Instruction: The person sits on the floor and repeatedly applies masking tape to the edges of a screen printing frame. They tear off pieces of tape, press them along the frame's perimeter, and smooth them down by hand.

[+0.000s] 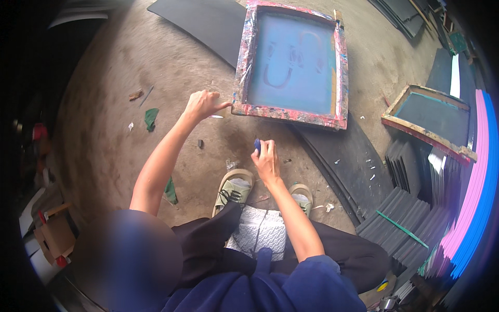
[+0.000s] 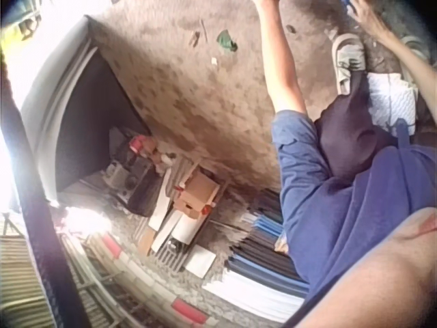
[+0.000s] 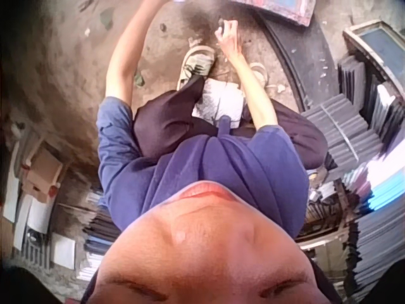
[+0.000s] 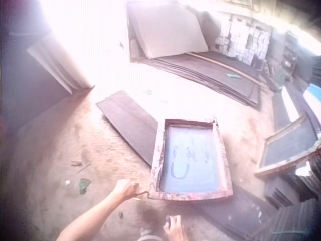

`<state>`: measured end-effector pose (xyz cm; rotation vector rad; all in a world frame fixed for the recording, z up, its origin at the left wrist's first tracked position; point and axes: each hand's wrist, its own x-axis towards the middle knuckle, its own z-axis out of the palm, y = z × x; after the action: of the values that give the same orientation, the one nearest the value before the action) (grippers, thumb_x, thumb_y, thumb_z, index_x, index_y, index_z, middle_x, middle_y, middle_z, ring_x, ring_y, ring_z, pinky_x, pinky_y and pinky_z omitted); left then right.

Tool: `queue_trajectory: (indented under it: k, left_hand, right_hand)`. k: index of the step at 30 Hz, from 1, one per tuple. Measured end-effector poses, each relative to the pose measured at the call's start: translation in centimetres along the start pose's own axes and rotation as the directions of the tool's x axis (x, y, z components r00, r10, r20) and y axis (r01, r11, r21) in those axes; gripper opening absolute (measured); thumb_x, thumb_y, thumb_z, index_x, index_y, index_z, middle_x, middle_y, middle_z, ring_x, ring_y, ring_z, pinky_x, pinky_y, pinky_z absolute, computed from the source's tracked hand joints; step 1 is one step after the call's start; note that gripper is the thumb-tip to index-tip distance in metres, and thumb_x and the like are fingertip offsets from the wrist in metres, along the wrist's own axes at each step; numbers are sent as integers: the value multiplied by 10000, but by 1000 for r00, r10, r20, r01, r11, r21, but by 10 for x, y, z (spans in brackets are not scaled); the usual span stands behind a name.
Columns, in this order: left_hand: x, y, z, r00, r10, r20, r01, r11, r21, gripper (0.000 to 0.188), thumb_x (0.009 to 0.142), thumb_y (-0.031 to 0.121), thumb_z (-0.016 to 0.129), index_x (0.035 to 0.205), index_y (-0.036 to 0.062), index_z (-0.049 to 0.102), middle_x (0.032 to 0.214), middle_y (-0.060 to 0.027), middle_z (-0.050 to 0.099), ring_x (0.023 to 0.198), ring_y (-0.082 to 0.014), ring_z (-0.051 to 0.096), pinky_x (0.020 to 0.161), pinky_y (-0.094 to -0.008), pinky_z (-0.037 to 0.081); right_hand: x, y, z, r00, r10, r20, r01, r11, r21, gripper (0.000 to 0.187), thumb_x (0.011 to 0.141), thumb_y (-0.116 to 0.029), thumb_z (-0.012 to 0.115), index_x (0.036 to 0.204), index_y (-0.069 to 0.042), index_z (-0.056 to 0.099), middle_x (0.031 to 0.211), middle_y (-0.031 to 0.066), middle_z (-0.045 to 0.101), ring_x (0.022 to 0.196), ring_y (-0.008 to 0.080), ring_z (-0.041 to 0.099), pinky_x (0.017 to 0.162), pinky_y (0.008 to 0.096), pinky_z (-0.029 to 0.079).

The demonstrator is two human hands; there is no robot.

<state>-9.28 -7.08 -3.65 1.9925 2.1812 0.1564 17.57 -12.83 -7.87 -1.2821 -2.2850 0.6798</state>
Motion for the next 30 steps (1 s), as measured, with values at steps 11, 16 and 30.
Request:
queue_trajectory:
  k: [11, 16, 30]
  left_hand:
    - [-3, -1, -5, 999, -15, -41, 14, 999, -31, 624, 743, 661, 526, 627, 52, 601, 536, -157, 577, 552, -314, 619, 534, -399, 499]
    - [-5, -5, -2, 1000, -9, -26, 8, 999, -39, 636, 738, 671, 520, 623, 52, 609, 531, -156, 573, 547, -310, 618, 528, -394, 496]
    - [1, 0, -4, 998, 30, -60, -35, 997, -73, 618, 768, 652, 505, 637, 54, 590, 527, -140, 569, 550, -315, 610, 525, -401, 490]
  right_hand:
    - [114, -56, 6, 887, 320, 332, -349, 937, 27, 415, 921, -296, 360, 1000, 93, 480, 837, 340, 585, 846, 469, 582, 743, 513, 468]
    - [115, -46, 23, 903, 277, 329, -307, 951, 43, 415, 918, -284, 348, 945, 100, 503, 831, 357, 570, 852, 488, 564, 755, 523, 454]
    - [30, -25, 31, 856, 249, 453, -248, 967, -63, 336, 907, -274, 371, 916, 32, 510, 790, 309, 593, 744, 482, 583, 702, 530, 467]
